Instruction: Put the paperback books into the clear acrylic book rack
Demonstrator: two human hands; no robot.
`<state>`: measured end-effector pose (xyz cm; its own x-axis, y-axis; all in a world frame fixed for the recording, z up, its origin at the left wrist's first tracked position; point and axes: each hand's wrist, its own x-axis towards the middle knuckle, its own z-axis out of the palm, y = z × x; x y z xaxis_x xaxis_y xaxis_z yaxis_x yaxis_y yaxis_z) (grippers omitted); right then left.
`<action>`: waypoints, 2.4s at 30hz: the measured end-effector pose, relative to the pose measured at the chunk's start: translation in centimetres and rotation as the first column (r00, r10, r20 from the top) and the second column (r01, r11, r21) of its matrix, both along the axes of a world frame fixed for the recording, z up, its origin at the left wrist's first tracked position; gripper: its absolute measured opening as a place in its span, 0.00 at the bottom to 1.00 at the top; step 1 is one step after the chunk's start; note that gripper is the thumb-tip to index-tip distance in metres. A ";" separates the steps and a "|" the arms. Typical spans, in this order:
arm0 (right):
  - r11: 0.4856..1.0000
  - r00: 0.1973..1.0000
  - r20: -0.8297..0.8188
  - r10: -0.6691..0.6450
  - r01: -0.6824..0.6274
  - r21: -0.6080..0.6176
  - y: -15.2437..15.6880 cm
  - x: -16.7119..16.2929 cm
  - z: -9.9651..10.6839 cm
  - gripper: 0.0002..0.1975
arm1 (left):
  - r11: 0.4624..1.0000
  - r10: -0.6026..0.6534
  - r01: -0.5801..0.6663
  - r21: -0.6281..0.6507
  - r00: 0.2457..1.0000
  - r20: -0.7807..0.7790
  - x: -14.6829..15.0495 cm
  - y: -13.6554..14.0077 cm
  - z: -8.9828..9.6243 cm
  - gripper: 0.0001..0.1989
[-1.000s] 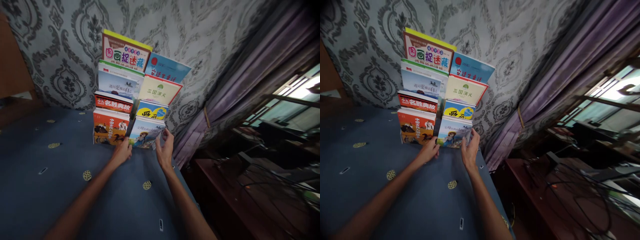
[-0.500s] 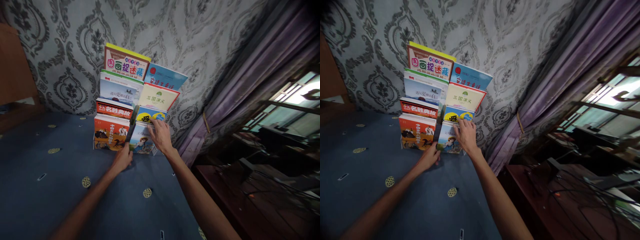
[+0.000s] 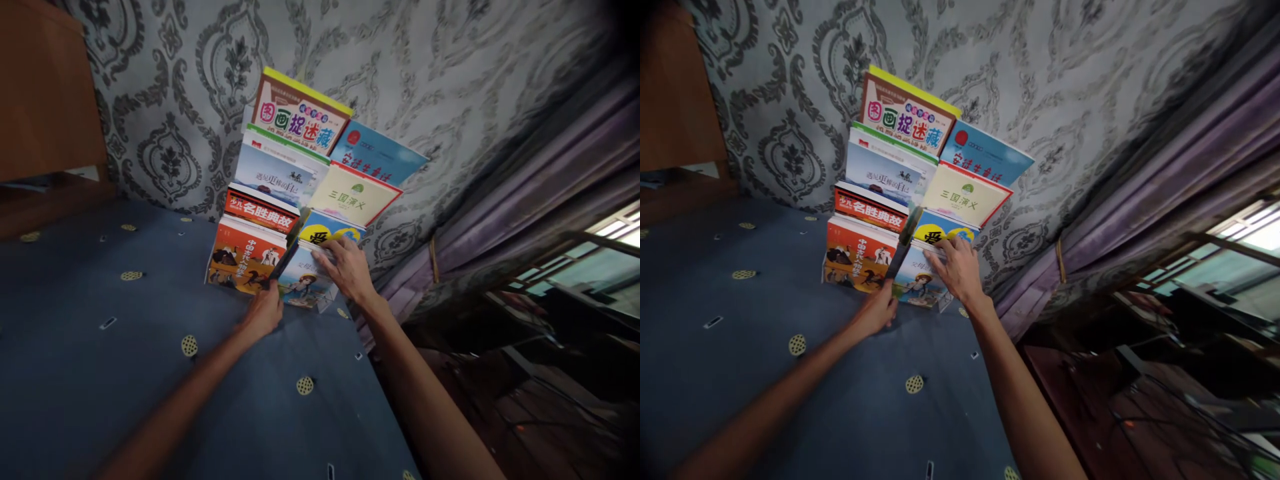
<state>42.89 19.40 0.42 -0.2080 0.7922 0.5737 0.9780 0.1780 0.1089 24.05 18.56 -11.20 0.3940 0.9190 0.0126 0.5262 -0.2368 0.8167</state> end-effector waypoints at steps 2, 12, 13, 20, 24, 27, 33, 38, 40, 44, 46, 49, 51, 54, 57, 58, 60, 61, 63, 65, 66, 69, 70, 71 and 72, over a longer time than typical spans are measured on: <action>1.000 0.999 -0.017 0.028 -0.028 0.001 0.1 0.2 -0.2 0.25 | 1.000 0.009 -0.009 0.003 1.000 -0.027 0.0 -0.1 0.1 0.21; 0.957 0.999 -0.016 0.039 -0.033 0.288 1.4 -1.9 2.7 0.19 | 0.992 0.062 -0.045 0.116 0.986 -0.154 -0.1 -1.2 2.5 0.35; 0.964 1.000 0.000 0.030 -0.028 0.263 1.6 -1.9 3.0 0.18 | 0.991 0.062 -0.041 0.131 0.985 -0.159 -0.1 -1.4 2.9 0.35; 0.985 0.997 0.071 0.006 -0.018 0.171 1.7 -0.8 3.4 0.17 | 0.965 0.011 0.016 0.262 0.995 -0.100 -0.8 -2.5 7.7 0.26; 0.989 0.997 0.074 -0.031 0.020 0.148 1.1 -0.4 3.8 0.16 | 0.829 -0.012 0.075 0.554 0.993 -0.116 -1.7 -1.3 13.4 0.18; 0.991 0.996 0.078 -0.033 0.023 0.129 0.9 -0.2 4.1 0.16 | 0.650 0.066 0.188 0.736 0.951 -0.301 -2.1 1.1 17.9 0.20; 0.988 0.999 0.040 -0.010 0.004 0.157 1.0 0.0 3.7 0.16 | 0.690 0.172 0.340 0.639 0.781 -0.601 -0.8 5.0 22.0 0.17; 0.988 1.000 0.018 -0.021 0.018 0.151 0.6 0.5 3.6 0.16 | 0.702 0.153 0.352 0.619 0.775 -0.614 0.2 5.5 22.2 0.18; 0.988 0.999 0.011 -0.030 0.028 0.153 0.2 0.9 3.6 0.16 | 0.681 0.160 0.366 0.634 0.771 -0.617 0.4 5.5 22.2 0.18; 0.983 0.998 -0.023 -0.054 0.058 0.173 -0.3 1.4 3.6 0.16 | 0.664 0.142 0.390 0.638 0.772 -0.619 0.9 5.5 22.4 0.16; 0.982 0.997 -0.038 -0.064 0.070 0.174 -0.4 1.5 3.6 0.15 | 0.671 0.122 0.388 0.631 0.783 -0.610 1.1 5.5 22.4 0.17; 0.984 0.998 -0.032 -0.063 0.067 0.164 -0.2 1.4 3.6 0.16 | 0.704 0.122 0.368 0.608 0.781 -0.613 1.1 5.4 22.3 0.16; 0.985 0.998 -0.022 -0.063 0.065 0.159 -0.1 1.4 3.6 0.16 | 0.712 0.131 0.355 0.606 0.781 -0.611 0.9 5.5 22.1 0.16; 0.986 0.998 -0.015 -0.063 0.065 0.155 0.1 1.6 3.6 0.16 | 0.681 0.126 0.354 0.641 0.805 -0.579 0.8 5.7 21.8 0.21; 0.988 0.999 -0.008 -0.034 0.034 0.148 0.2 2.0 3.6 0.16 | 0.672 0.126 0.370 0.642 0.796 -0.592 1.0 6.1 21.6 0.21; 0.989 1.000 -0.004 -0.024 0.024 0.145 0.2 2.1 3.6 0.17 | 0.682 0.131 0.374 0.629 0.783 -0.608 1.2 6.1 21.6 0.19; 0.989 1.000 0.012 -0.023 0.021 0.143 0.4 2.3 3.6 0.18 | 0.705 0.139 0.374 0.602 0.759 -0.636 1.4 6.1 21.7 0.17; 0.989 0.999 0.024 -0.032 0.028 0.145 0.5 2.4 3.6 0.19 | 0.713 0.138 0.376 0.592 0.753 -0.643 1.5 6.1 21.8 0.17; 0.988 0.997 0.056 -0.051 0.042 0.149 0.7 2.7 3.7 0.21 | 0.717 0.122 0.386 0.580 0.750 -0.650 1.7 6.1 22.0 0.18; 0.989 0.995 0.087 -0.053 0.040 0.146 1.0 3.1 3.9 0.22 | 0.714 0.109 0.401 0.574 0.746 -0.657 1.7 6.1 22.1 0.20; 0.990 0.994 0.099 -0.050 0.036 0.139 1.1 3.4 4.0 0.22 | 0.713 0.104 0.409 0.569 0.742 -0.663 1.7 6.2 22.1 0.21; 0.994 0.992 0.119 -0.043 0.031 0.103 1.4 4.1 4.3 0.22 | 0.715 0.080 0.423 0.557 0.741 -0.667 1.8 6.7 22.1 0.22; 0.996 0.992 0.124 -0.035 0.024 0.090 1.4 4.2 4.3 0.22 | 0.717 0.073 0.423 0.554 0.745 -0.663 1.8 6.9 22.0 0.22; 0.997 0.992 0.126 -0.024 0.015 0.079 1.5 4.3 4.4 0.21 | 0.718 0.067 0.422 0.554 0.750 -0.658 1.8 7.1 22.0 0.21; 0.997 0.992 0.126 -0.013 0.004 0.072 1.6 4.4 4.4 0.21 | 0.717 0.064 0.420 0.556 0.754 -0.653 1.8 7.2 21.9 0.20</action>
